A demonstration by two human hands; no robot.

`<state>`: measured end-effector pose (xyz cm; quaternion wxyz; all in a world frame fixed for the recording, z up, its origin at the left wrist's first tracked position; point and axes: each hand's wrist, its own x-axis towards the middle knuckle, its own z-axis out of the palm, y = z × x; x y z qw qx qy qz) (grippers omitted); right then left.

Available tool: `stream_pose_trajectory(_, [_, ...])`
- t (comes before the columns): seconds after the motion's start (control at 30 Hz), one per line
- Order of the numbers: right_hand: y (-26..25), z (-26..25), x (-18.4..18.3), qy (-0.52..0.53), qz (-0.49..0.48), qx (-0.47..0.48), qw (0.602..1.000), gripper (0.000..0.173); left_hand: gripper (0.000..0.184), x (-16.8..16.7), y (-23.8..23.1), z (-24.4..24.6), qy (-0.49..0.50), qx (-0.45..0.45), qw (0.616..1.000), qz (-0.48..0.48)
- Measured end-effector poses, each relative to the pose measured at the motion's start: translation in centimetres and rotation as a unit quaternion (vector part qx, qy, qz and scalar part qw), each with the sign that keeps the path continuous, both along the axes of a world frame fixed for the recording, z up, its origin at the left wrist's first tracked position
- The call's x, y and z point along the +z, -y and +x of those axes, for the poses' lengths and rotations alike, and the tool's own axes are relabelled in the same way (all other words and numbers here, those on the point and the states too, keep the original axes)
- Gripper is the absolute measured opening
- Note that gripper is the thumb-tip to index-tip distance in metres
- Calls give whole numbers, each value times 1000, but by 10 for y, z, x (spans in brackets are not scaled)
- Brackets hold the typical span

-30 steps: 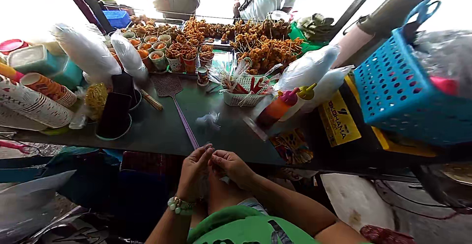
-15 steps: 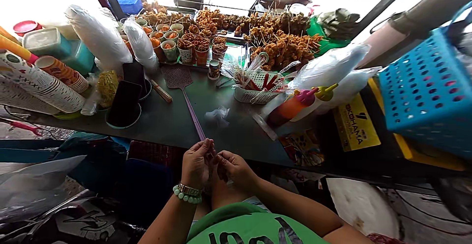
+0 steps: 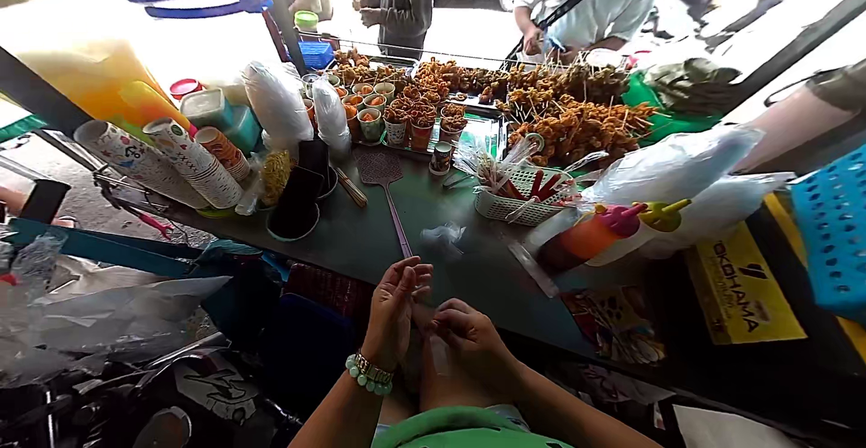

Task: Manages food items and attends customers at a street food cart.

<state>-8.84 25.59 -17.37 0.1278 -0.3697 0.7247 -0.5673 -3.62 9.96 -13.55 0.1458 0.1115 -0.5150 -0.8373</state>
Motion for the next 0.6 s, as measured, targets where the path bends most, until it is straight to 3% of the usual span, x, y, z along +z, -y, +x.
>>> stream_pose_trajectory(0.03, [4, -2, 2, -48, -33, -38, 998, 21, 71, -4, 1, 3, -25, -80, 995, -51])
stream_pose_trajectory(0.07, [7, -6, 7, -87, -70, -74, 991, 18, 78, -7, -1, 7, -40, -148, 984, -91])
stream_pose_trajectory(0.13, [9, -19, 22, -128, -120, -140, 975, 16, 31, -9, -5, 12, -46, -226, 962, -148])
stream_pose_trajectory(0.17, [6, -27, 31, -125, -137, -167, 968, 16, 20, -8, 0, 12, -48, -243, 953, -175])
stream_pose_trajectory(0.2, [1, -34, 39, -107, -161, -186, 963, 16, 20, -5, 11, 14, -53, -238, 945, -216])
stream_pose_trajectory(0.27, [-10, -49, 45, -62, -205, -211, 954, 17, 22, 14, 52, 20, -29, -145, 920, -362])
stream_pose_trajectory(0.3, [-16, -54, 44, -43, -217, -223, 949, 18, 25, 28, 80, 26, 6, -80, 887, -455])
stream_pose_trajectory(0.4, [-27, -56, 31, -28, -194, -245, 949, 20, 44, 74, 182, 47, 113, 133, 739, -651])
stream_pose_trajectory(0.53, [-31, -37, -3, 6, -127, -226, 966, 20, 77, 142, 296, 86, 211, 388, 605, -662])
stream_pose_trajectory(0.6, [-29, -29, -12, 42, -86, -211, 973, 21, 89, 172, 333, 100, 253, 464, 552, -645])
